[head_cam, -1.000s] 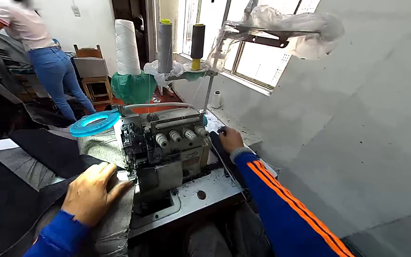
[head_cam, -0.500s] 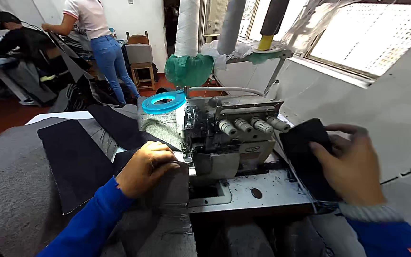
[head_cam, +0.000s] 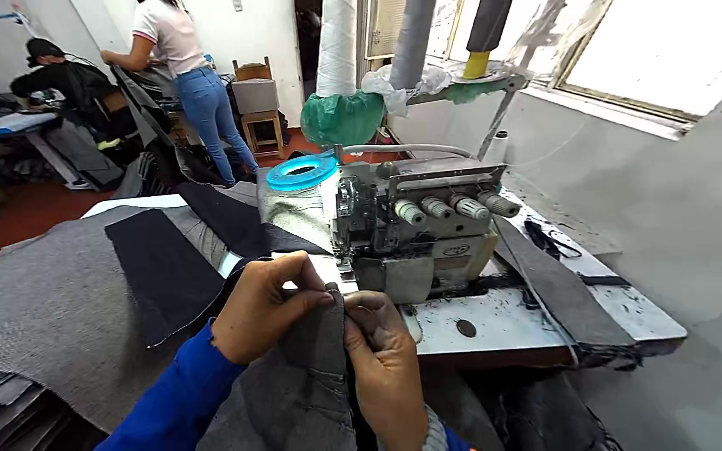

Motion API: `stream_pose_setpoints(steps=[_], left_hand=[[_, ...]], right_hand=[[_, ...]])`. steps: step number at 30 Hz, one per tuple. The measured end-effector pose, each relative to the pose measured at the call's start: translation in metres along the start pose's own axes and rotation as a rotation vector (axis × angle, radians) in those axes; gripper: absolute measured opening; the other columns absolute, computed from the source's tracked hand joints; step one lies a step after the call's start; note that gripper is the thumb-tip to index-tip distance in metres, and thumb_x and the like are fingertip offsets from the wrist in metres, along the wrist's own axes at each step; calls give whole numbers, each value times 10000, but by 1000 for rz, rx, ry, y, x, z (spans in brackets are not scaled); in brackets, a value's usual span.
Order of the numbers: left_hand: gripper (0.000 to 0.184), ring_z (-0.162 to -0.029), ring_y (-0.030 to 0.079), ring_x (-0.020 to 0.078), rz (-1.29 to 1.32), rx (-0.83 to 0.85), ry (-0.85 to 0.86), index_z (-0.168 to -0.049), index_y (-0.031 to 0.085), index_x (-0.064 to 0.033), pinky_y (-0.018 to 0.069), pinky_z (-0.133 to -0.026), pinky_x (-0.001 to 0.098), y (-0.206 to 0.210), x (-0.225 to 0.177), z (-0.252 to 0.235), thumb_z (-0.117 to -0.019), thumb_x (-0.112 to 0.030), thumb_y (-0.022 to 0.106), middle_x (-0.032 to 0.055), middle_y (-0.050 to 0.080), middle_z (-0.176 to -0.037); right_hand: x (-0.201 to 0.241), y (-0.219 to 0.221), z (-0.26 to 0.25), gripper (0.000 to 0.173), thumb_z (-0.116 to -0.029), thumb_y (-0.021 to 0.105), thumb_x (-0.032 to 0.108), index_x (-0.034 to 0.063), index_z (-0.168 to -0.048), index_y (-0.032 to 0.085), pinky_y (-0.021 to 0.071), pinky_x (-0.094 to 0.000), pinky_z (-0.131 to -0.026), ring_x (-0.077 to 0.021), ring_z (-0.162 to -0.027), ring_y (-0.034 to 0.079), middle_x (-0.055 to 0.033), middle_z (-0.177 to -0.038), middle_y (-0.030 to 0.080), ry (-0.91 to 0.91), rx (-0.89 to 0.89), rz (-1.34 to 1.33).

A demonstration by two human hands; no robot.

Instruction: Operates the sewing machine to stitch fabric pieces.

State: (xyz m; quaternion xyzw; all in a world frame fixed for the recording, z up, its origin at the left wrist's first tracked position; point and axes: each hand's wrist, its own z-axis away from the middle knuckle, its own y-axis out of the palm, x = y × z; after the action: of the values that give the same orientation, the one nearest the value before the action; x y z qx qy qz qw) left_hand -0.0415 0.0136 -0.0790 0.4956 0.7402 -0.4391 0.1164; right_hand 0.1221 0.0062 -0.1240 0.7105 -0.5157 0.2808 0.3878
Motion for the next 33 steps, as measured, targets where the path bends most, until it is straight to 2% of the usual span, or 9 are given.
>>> stream_pose_setpoints(steps=[4, 6, 8, 13, 16, 21, 27, 30, 33], left_hand=[[61, -724, 678, -5, 32, 56, -42, -898, 688, -59, 570, -682, 154, -7, -2, -6, -885, -68, 747, -41, 719, -790], [84, -704, 680, 0, 2, 92, -65, -934, 679, -77, 575, -661, 164, -9, 0, -13, -885, -49, 742, -51, 723, -792], [112, -698, 681, 8, -99, 118, -65, -981, 675, -107, 577, -650, 195, -4, 11, -20, -896, -66, 736, -67, 725, -791], [125, -1048, 663, 235, -594, -109, 194, -964, 778, -149, 474, -966, 476, 40, 45, -10, -921, -239, 702, -1, 754, -1003], [165, -891, 716, 250, -872, -181, 208, -860, 764, -127, 525, -899, 460, 56, 19, 7, -960, -212, 664, 40, 740, -826], [325, -1053, 746, 303, -846, -35, 23, -1131, 767, -47, 573, -954, 459, 67, -7, 9, -1013, -271, 564, 115, 776, -1100], [260, -1020, 736, 273, -669, 16, -60, -1110, 709, 9, 581, -941, 437, 53, -8, 0, -962, -166, 586, 125, 754, -1016], [440, -1104, 715, 338, -630, 85, 47, -1172, 666, 33, 551, -994, 500, 48, -29, 6, -1027, -363, 541, 179, 738, -1135], [764, -1274, 636, 325, -635, 194, 131, -1292, 619, 45, 478, -1095, 481, 52, -44, 29, -941, -631, 566, 205, 673, -1322]], right_hand=[[1, 1, 9, 97, -984, 558, 71, -18, -1005, 589, 516, -123, -705, 77, -780, 600, 78, -848, 643, 66, 35, 9], [-1, -11, 26, 321, -978, 649, 286, -27, -1041, 684, 562, -181, -702, 45, -773, 654, 36, -843, 705, 191, 205, 152], [-6, -15, 45, 205, -878, 740, 170, -25, -939, 719, 587, -287, -707, -60, -744, 698, -47, -782, 720, 391, 354, 234], [-23, -25, 58, 229, -1016, 561, 110, -59, -951, 701, 544, -272, -780, -38, -768, 648, -57, -790, 683, 632, 513, 118], [-21, -32, 65, 250, -1019, 554, 84, -82, -907, 702, 521, -247, -753, -13, -741, 627, -60, -752, 673, 612, 487, 107], [-22, -46, 49, 231, -1020, 530, 60, -84, -950, 697, 531, -228, -793, -1, -784, 645, -56, -790, 691, 541, 494, 66], [-20, -55, 17, 286, -1071, 456, 163, 34, -926, 665, 553, -171, -712, 65, -716, 637, 81, -741, 660, 451, 476, -4], [-19, -59, 4, 337, -1071, 425, 148, -47, -917, 652, 519, -186, -712, 30, -726, 608, 0, -743, 633, 338, 528, 79], [-18, -60, 2, 342, -1051, 445, 106, -80, -845, 645, 506, -239, -651, -55, -661, 603, -77, -689, 614, 229, 509, 203]])
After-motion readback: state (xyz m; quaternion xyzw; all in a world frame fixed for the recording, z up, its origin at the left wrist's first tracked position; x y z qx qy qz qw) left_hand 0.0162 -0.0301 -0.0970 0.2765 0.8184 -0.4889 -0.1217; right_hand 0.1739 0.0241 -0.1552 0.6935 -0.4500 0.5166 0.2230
